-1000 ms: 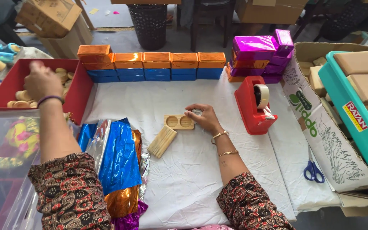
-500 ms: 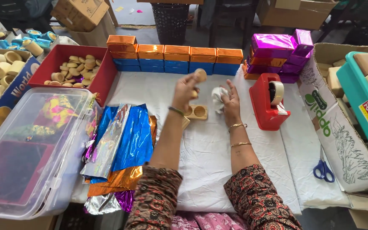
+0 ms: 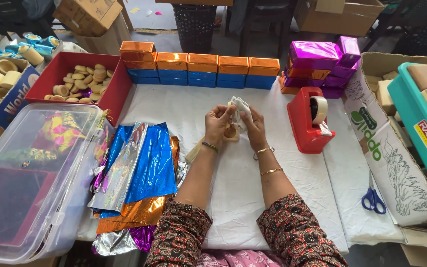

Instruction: Clean small wooden toy components with a white cloth to remove dust or residue.

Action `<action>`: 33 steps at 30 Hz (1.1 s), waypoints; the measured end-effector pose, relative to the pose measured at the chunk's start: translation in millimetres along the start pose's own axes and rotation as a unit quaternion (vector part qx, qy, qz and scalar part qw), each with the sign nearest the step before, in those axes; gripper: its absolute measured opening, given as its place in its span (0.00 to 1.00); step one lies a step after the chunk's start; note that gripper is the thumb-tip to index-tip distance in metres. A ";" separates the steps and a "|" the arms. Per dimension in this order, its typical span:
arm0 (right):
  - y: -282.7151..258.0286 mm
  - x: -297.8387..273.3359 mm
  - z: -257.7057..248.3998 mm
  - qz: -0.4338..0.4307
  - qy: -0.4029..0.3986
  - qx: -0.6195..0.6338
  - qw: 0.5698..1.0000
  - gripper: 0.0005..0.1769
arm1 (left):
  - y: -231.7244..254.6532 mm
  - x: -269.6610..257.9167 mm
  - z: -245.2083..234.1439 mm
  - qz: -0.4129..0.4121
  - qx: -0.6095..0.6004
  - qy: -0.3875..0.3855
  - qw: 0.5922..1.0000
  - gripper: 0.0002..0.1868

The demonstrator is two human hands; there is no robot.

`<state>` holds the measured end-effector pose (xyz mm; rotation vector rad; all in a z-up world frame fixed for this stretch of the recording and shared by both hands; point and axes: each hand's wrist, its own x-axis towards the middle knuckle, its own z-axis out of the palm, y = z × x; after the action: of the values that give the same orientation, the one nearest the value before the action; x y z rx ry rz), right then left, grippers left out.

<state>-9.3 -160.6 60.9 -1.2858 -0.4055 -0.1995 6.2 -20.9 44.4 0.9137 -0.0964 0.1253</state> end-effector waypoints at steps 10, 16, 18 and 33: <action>9.5 6.0 3.6 -0.018 0.031 -0.066 0.997 0.14 | 15.9 -11.2 14.5 0.044 0.038 -0.011 0.998 0.15; 13.3 4.8 2.7 -0.027 0.030 -0.049 0.998 0.16 | -10.6 0.2 -1.7 0.065 0.131 -0.013 0.989 0.20; 11.8 5.9 1.7 -0.019 0.034 -0.034 0.999 0.15 | -13.2 2.2 -1.0 0.069 0.153 -0.018 0.986 0.21; 15.4 -1.5 2.6 -0.003 0.008 0.040 0.999 0.13 | -14.4 0.5 2.6 0.054 0.019 0.059 0.997 0.20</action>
<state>-5.5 -154.0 47.3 -1.2046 -0.4008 -0.1973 8.7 -31.6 34.8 0.9365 -0.0329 0.2822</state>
